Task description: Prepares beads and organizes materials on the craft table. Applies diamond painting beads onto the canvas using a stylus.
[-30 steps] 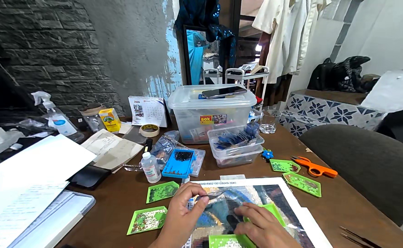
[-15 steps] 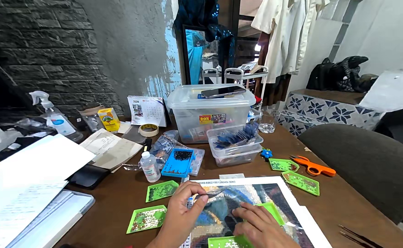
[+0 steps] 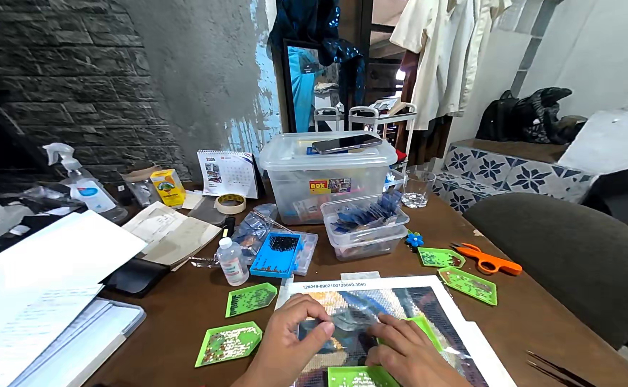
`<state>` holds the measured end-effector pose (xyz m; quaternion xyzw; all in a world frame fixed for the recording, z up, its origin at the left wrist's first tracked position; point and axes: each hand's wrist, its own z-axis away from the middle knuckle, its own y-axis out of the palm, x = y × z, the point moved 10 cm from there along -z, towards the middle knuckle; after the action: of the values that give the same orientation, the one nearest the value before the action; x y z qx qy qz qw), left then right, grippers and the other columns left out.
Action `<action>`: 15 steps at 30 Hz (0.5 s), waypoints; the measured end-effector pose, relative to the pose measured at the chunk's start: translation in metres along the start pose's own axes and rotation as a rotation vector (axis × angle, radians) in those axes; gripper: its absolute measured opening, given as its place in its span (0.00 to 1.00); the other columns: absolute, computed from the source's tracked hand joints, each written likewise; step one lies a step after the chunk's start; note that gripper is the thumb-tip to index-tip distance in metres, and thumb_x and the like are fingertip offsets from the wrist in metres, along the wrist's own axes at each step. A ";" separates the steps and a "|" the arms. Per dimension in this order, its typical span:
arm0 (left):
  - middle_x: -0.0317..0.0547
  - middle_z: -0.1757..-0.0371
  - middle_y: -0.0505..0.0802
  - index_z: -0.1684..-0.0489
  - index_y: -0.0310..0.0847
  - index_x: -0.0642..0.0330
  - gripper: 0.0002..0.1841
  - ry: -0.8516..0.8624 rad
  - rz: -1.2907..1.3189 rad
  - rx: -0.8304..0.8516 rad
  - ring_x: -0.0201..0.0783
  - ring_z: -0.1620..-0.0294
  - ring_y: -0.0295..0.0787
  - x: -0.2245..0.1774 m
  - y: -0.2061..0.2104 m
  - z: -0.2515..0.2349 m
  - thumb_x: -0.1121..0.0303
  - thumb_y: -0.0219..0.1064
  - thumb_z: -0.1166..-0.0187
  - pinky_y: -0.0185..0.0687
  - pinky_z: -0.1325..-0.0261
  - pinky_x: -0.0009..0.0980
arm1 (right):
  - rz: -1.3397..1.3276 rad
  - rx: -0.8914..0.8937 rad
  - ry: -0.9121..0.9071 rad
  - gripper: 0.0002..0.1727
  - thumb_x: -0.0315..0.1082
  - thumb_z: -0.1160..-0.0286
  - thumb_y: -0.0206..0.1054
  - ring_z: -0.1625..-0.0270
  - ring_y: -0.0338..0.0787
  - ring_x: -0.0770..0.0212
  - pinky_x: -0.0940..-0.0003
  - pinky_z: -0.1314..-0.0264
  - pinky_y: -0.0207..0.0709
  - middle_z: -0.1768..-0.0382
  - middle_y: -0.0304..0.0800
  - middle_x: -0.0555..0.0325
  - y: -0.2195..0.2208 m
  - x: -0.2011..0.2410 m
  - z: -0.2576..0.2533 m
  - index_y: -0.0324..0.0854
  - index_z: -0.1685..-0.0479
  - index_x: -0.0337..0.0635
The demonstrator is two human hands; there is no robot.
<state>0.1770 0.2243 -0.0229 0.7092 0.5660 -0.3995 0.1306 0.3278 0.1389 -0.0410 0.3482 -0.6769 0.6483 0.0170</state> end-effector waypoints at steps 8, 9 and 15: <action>0.29 0.64 0.92 0.60 0.89 0.62 0.05 -0.339 0.120 0.007 0.20 0.61 0.87 0.018 0.006 0.004 0.71 0.69 0.23 0.84 0.53 0.20 | 0.031 0.005 0.006 0.38 0.61 0.42 0.81 0.15 0.68 0.28 0.25 0.19 0.57 0.26 0.81 0.36 -0.013 -0.005 -0.002 0.90 0.42 0.37; 0.29 0.64 0.92 0.60 0.89 0.61 0.05 -0.365 0.132 0.016 0.20 0.61 0.87 0.019 0.007 0.005 0.71 0.69 0.23 0.84 0.54 0.20 | 0.013 -0.033 0.004 0.33 0.59 0.38 0.80 0.19 0.75 0.31 0.29 0.21 0.63 0.30 0.85 0.37 -0.023 -0.005 -0.002 0.92 0.49 0.36; 0.28 0.65 0.92 0.59 0.89 0.61 0.04 -0.498 0.208 0.084 0.20 0.63 0.89 0.021 0.018 0.009 0.72 0.71 0.24 0.86 0.55 0.21 | -0.157 -0.269 0.090 0.20 0.46 0.23 0.71 0.45 0.89 0.48 0.49 0.44 0.83 0.50 0.90 0.44 -0.061 -0.022 -0.001 0.87 0.50 0.35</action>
<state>0.1904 0.2277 -0.0488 0.6482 0.4238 -0.5691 0.2763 0.3741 0.1553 0.0012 0.3654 -0.7268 0.5634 0.1444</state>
